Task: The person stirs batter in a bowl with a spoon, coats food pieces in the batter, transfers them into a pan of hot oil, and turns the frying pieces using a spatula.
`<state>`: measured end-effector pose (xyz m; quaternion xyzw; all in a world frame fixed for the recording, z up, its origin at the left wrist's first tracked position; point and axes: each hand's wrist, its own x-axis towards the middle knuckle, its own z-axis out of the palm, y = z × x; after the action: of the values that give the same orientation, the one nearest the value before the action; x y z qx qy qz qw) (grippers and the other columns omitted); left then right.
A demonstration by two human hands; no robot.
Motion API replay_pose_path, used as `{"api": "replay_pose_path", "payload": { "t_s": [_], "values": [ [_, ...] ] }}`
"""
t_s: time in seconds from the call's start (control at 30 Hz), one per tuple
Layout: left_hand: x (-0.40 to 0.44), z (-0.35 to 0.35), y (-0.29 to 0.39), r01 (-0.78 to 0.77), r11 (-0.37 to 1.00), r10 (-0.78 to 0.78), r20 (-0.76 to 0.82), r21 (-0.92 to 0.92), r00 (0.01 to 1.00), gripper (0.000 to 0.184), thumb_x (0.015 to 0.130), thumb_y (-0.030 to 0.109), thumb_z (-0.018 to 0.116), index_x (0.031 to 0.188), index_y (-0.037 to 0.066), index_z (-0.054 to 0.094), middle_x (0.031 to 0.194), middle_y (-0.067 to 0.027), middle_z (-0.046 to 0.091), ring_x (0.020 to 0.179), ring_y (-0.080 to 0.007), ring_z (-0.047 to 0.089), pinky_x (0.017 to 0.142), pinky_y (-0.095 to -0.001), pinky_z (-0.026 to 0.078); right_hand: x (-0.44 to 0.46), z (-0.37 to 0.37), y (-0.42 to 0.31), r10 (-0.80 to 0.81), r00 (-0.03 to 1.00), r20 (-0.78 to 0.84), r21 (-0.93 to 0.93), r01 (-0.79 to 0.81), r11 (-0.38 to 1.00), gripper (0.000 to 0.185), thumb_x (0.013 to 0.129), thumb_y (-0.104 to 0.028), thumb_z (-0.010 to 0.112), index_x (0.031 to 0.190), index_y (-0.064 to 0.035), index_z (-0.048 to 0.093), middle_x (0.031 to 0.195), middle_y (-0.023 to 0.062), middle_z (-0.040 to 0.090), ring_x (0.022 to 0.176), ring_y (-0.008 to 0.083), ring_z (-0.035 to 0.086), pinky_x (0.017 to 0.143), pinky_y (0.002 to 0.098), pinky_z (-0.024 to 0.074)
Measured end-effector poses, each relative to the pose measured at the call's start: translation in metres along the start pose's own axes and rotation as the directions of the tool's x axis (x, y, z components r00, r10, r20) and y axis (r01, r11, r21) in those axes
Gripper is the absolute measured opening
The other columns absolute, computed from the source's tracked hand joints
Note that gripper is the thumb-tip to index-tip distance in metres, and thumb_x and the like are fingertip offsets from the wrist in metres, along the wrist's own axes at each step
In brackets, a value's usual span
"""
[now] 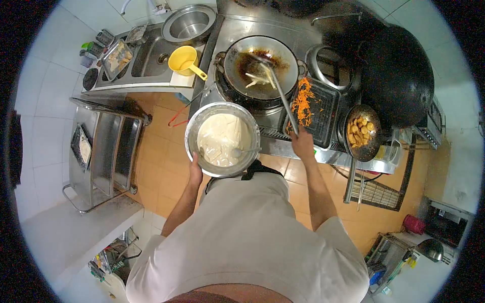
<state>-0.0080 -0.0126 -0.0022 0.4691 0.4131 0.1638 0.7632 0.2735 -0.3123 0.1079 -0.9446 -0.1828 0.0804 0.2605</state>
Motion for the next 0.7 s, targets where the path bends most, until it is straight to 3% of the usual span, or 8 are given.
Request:
{"api": "replay_pose_path", "payload": {
  "t_s": [0.13, 0.2, 0.3, 0.4, 0.47, 0.57, 0.7],
  "values": [
    [0.004, -0.004, -0.006, 0.024, 1.000, -0.025, -0.016, -0.015, 1.000, 0.058, 0.101, 0.036, 0.042, 0.141, -0.005, 0.034, 0.141, -0.0139, 0.043, 0.127, -0.0226, 0.042, 0.108, -0.0344, 0.031, 0.011, -0.092, -0.014, 0.066, 0.990, 0.128, -0.089, -0.055, 0.995, 0.026, 0.093, -0.025, 0.054, 0.106, -0.0024, 0.058, 0.075, 0.0275, 0.061, 0.076, 0.0462, 0.061, 0.066, 0.0520, 0.0470],
    [0.006, -0.005, -0.009, 0.035, 0.998, -0.036, -0.022, -0.045, 0.999, 0.057, 0.101, 0.034, 0.044, 0.142, -0.004, 0.034, 0.141, -0.0137, 0.043, 0.127, -0.0222, 0.041, 0.107, -0.0341, 0.031, 0.010, -0.137, -0.023, 0.039, 0.985, 0.168, -0.065, -0.028, 0.998, 0.028, 0.096, -0.026, 0.050, 0.105, -0.0014, 0.058, 0.072, 0.0281, 0.059, 0.074, 0.0464, 0.060, 0.066, 0.0516, 0.0462],
    [0.003, -0.002, -0.004, 0.051, 0.996, -0.052, -0.015, -0.070, 0.999, 0.057, 0.101, 0.034, 0.044, 0.142, -0.004, 0.034, 0.142, -0.0137, 0.042, 0.128, -0.0223, 0.041, 0.108, -0.0341, 0.031, 0.005, -0.172, -0.035, -0.027, 0.978, 0.208, -0.219, 0.073, 0.973, 0.030, 0.096, -0.028, 0.049, 0.108, -0.0015, 0.058, 0.075, 0.0285, 0.060, 0.077, 0.0449, 0.060, 0.069, 0.0515, 0.0464],
    [0.003, -0.003, -0.006, 0.049, 0.996, -0.050, -0.004, -0.068, 0.999, 0.056, 0.101, 0.033, 0.044, 0.142, -0.003, 0.033, 0.142, -0.0138, 0.042, 0.128, -0.0223, 0.041, 0.108, -0.0341, 0.031, 0.002, -0.176, -0.025, -0.062, 0.976, 0.210, -0.387, 0.141, 0.911, 0.032, 0.096, -0.029, 0.050, 0.112, -0.0022, 0.059, 0.081, 0.0285, 0.061, 0.082, 0.0437, 0.061, 0.073, 0.0514, 0.0472],
    [0.004, -0.002, -0.007, 0.015, 0.997, -0.016, -0.006, -0.070, 1.000, 0.056, 0.101, 0.033, 0.043, 0.143, -0.003, 0.033, 0.143, -0.0140, 0.041, 0.129, -0.0223, 0.040, 0.108, -0.0339, 0.030, 0.004, -0.180, -0.034, 0.000, 0.959, 0.284, -0.430, 0.127, 0.894, 0.033, 0.096, -0.029, 0.050, 0.114, -0.0026, 0.059, 0.084, 0.0278, 0.062, 0.084, 0.0437, 0.061, 0.075, 0.0512, 0.0477],
    [-0.001, 0.005, -0.001, -0.029, 1.000, 0.028, -0.056, -0.005, 0.998, 0.063, 0.100, 0.042, 0.042, 0.141, -0.006, 0.035, 0.139, -0.0151, 0.045, 0.126, -0.0237, 0.044, 0.108, -0.0348, 0.033, 0.009, -0.173, -0.041, 0.006, 0.952, 0.305, -0.462, 0.143, 0.875, 0.034, 0.096, -0.029, 0.050, 0.115, -0.0020, 0.058, 0.086, 0.0278, 0.062, 0.085, 0.0438, 0.061, 0.076, 0.0509, 0.0484],
    [-0.001, 0.003, 0.003, 0.020, 0.998, -0.022, -0.030, -0.056, 0.999, 0.055, 0.101, 0.032, 0.043, 0.143, -0.003, 0.032, 0.142, -0.0139, 0.042, 0.130, -0.0228, 0.040, 0.109, -0.0341, 0.030, 0.030, -0.145, -0.049, -0.050, 0.960, 0.277, -0.449, 0.175, 0.876, 0.033, 0.096, -0.028, 0.050, 0.114, -0.0006, 0.058, 0.085, 0.0281, 0.062, 0.084, 0.0442, 0.062, 0.077, 0.0505, 0.0495]
  ]
}}
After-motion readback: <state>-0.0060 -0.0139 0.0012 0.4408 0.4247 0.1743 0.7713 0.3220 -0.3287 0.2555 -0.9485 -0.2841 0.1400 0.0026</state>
